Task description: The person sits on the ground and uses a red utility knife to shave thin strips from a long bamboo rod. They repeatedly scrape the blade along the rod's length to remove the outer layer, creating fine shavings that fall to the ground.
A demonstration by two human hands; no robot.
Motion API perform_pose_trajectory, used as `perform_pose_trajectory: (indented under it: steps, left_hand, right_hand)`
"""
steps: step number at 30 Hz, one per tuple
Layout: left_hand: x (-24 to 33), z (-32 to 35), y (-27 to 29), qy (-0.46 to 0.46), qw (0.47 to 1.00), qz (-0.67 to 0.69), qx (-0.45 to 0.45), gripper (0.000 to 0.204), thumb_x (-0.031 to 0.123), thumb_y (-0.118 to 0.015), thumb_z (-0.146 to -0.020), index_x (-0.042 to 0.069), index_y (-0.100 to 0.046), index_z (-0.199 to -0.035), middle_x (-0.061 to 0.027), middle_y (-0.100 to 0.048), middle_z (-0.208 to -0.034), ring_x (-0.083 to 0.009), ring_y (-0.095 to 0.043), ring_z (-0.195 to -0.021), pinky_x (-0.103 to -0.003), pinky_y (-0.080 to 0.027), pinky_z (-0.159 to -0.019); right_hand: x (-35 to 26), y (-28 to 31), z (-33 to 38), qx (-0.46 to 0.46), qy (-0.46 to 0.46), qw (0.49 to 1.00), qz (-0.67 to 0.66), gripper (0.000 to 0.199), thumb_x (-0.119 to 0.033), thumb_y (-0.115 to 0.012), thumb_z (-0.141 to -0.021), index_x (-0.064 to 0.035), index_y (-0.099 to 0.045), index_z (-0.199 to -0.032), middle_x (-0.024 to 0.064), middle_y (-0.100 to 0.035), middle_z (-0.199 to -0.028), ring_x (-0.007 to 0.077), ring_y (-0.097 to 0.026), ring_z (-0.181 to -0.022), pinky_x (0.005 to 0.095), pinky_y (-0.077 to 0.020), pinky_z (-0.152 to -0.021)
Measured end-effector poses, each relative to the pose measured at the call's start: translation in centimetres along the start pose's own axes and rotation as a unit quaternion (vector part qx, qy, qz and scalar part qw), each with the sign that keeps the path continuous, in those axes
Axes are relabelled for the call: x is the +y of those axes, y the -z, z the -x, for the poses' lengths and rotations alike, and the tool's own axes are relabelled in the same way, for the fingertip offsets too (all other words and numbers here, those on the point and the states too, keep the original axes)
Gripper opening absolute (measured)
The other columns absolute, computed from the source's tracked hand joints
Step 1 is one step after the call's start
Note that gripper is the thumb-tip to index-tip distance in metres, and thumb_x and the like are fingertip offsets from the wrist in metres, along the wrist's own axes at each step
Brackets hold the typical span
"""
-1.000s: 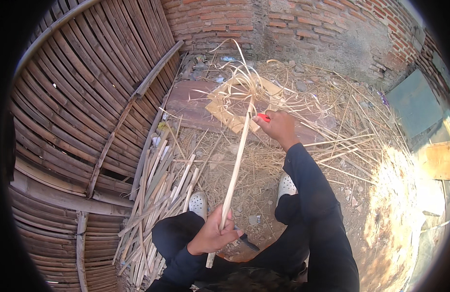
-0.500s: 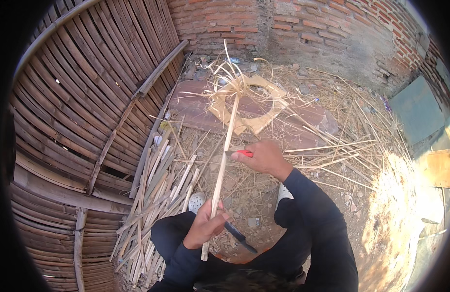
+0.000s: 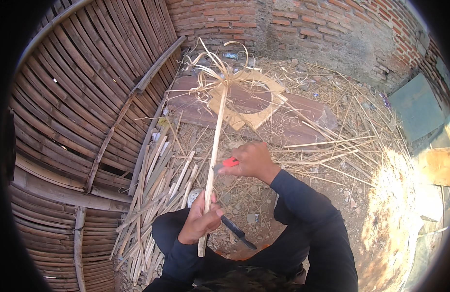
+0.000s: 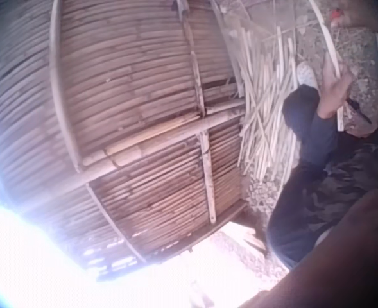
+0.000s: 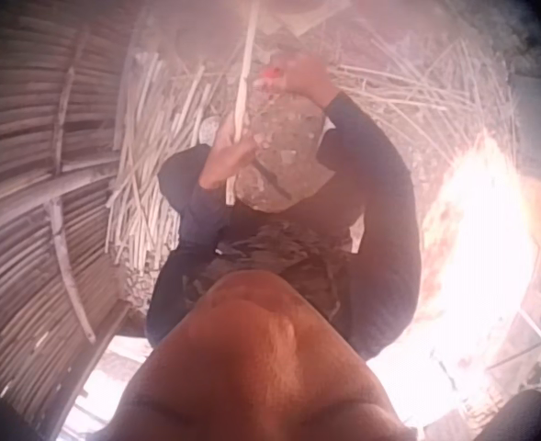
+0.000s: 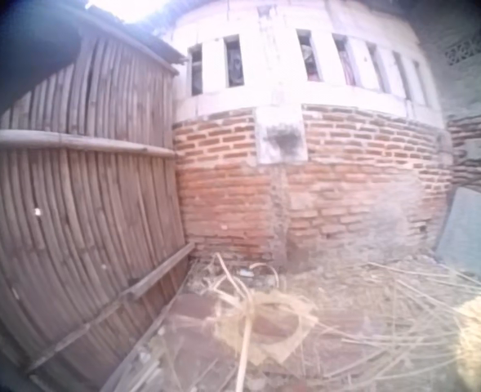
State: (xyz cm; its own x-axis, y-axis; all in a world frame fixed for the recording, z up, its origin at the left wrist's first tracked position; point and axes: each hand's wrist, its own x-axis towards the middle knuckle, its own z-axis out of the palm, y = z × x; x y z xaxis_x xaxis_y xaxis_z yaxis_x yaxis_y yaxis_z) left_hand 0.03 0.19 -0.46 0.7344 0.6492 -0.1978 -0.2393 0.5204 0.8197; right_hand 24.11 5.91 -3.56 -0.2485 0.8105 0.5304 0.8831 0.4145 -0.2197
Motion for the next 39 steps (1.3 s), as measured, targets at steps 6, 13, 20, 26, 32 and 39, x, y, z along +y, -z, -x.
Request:
perform_pose_trajectory:
  steps: [6,13,20,26,32,39]
  left_hand:
    - [-0.3,0.9,-0.7,0.025,0.998,0.023,-0.043,0.029,0.002,-0.059,-0.090,0.012,-0.035,-0.103,0.0054,-0.037,-0.059,-0.0036,-0.033,-0.044,-0.020,-0.025,-0.041]
    - [-0.5,0.8,-0.2,-0.028,0.997,-0.072,0.017,0.030,0.003,-0.062,-0.089,0.009,-0.036,-0.102,0.0062,-0.035,-0.060,-0.0021,-0.031,-0.046,-0.020,-0.025,-0.043]
    - [-1.4,0.7,-1.0,-0.025,0.969,-0.245,0.008,0.032,0.001,-0.065,-0.086,0.008,-0.037,-0.101,0.0072,-0.034,-0.065,-0.0005,-0.032,-0.057,-0.018,-0.028,-0.052]
    - [-1.3,1.1,-0.6,-0.041,0.944,-0.322,0.058,0.036,0.002,-0.069,-0.083,0.007,-0.037,-0.100,0.0064,-0.032,-0.065,-0.0011,-0.031,-0.055,-0.019,-0.027,-0.051]
    - [-1.5,1.0,-1.5,-0.030,0.951,-0.307,0.022,0.039,0.002,-0.071,-0.082,0.007,-0.037,-0.101,0.0063,-0.031,-0.062,-0.0023,-0.030,-0.054,-0.020,-0.027,-0.051]
    - [-2.4,1.5,-1.0,-0.026,0.946,-0.320,-0.035,0.035,0.002,-0.070,-0.083,0.008,-0.040,-0.099,0.0070,-0.032,-0.060,-0.0027,-0.031,-0.054,-0.022,-0.028,-0.051]
  right_hand:
    - [3.8,0.5,-1.3,0.035,-0.144,0.989,0.018,0.058,-0.063,-0.065,-0.077,-0.0099,-0.055,-0.055,0.0092,-0.050,-0.048,0.0308,-0.054,-0.046,0.0406,-0.0405,-0.044]
    - [-4.2,1.0,0.2,0.000,0.042,0.996,-0.083,0.059,-0.064,-0.067,-0.075,-0.0100,-0.056,-0.055,0.0097,-0.050,-0.047,0.0300,-0.055,-0.045,0.0399,-0.0405,-0.043]
    - [2.2,1.2,-0.8,-0.019,-0.194,0.981,0.014,0.062,-0.072,-0.055,-0.079,-0.0129,-0.071,-0.067,0.0115,-0.059,-0.052,0.0302,-0.059,-0.046,0.0410,-0.0451,-0.046]
    - [-0.7,0.3,0.1,-0.026,-0.045,0.999,-0.014,0.065,-0.074,-0.057,-0.077,-0.0107,-0.064,-0.059,0.0084,-0.056,-0.049,0.0282,-0.059,-0.047,0.0416,-0.0438,-0.045]
    - [3.7,0.4,-1.3,0.009,-0.191,0.981,0.046,0.070,-0.073,-0.053,-0.080,-0.0072,-0.061,-0.058,0.0122,-0.057,-0.054,0.0312,-0.059,-0.052,0.0438,-0.0453,-0.050]
    - [11.4,2.8,0.0,-0.046,-0.345,0.938,0.011,0.076,-0.074,-0.044,-0.085,-0.0047,-0.067,-0.064,0.0176,-0.058,-0.056,0.0345,-0.060,-0.056,0.0466,-0.0453,-0.055]
